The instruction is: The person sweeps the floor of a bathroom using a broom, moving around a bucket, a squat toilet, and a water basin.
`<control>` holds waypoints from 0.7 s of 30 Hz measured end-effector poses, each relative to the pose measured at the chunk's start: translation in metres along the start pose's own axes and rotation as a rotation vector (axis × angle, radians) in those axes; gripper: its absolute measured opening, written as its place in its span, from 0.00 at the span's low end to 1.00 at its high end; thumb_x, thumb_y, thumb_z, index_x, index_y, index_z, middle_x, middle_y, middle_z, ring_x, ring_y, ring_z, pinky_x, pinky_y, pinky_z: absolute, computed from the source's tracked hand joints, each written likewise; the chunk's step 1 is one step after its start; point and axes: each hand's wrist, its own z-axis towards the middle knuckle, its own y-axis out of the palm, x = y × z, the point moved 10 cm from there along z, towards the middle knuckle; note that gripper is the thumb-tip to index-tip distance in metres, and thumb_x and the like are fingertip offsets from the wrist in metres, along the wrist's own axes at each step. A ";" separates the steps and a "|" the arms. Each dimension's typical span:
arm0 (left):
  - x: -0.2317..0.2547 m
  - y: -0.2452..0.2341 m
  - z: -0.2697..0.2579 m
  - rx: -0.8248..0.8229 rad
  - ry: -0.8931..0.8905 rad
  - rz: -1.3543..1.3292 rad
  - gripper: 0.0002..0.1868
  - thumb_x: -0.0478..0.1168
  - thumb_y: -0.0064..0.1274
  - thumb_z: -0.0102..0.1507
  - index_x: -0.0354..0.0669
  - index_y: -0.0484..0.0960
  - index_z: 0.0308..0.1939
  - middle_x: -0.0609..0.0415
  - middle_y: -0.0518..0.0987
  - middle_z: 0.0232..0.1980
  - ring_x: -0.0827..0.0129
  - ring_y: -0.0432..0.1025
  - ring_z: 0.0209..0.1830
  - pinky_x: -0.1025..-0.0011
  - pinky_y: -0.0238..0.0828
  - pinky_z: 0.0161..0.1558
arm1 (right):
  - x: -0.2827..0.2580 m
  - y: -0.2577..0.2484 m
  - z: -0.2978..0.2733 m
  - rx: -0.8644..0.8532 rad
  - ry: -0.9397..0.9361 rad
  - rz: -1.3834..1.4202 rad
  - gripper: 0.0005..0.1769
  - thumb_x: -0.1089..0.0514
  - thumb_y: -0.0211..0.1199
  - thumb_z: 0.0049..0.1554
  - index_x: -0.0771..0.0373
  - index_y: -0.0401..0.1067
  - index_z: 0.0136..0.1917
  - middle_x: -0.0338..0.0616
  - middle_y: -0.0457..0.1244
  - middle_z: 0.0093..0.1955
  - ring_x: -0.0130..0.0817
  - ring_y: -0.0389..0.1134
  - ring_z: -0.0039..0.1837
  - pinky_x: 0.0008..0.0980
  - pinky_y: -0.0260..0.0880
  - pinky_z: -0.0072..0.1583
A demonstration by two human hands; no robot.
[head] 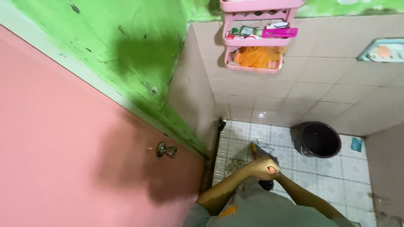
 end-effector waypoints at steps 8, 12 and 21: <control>0.011 -0.043 0.028 0.084 -0.066 -0.126 0.14 0.41 0.56 0.58 0.42 0.72 0.19 0.54 0.70 0.18 0.70 0.65 0.16 0.67 0.65 0.24 | 0.012 -0.003 0.041 -0.204 0.015 0.070 0.12 0.58 0.63 0.48 0.66 0.73 0.45 0.58 0.70 0.42 0.52 0.73 0.47 0.45 0.71 0.50; 0.000 -0.059 0.045 0.130 -0.106 -0.104 0.18 0.40 0.57 0.58 0.41 0.68 0.18 0.54 0.64 0.17 0.71 0.59 0.17 0.67 0.59 0.24 | 0.023 -0.021 0.054 -0.198 0.034 0.054 0.12 0.58 0.63 0.48 0.66 0.74 0.45 0.58 0.70 0.42 0.52 0.73 0.47 0.45 0.71 0.50; 0.020 -0.028 0.128 -0.193 0.048 -0.400 0.22 0.41 0.55 0.62 0.43 0.61 0.19 0.61 0.58 0.21 0.78 0.54 0.22 0.72 0.56 0.27 | 0.069 -0.134 0.030 0.078 0.266 -0.182 0.12 0.57 0.64 0.49 0.66 0.74 0.45 0.57 0.70 0.42 0.51 0.73 0.47 0.45 0.71 0.50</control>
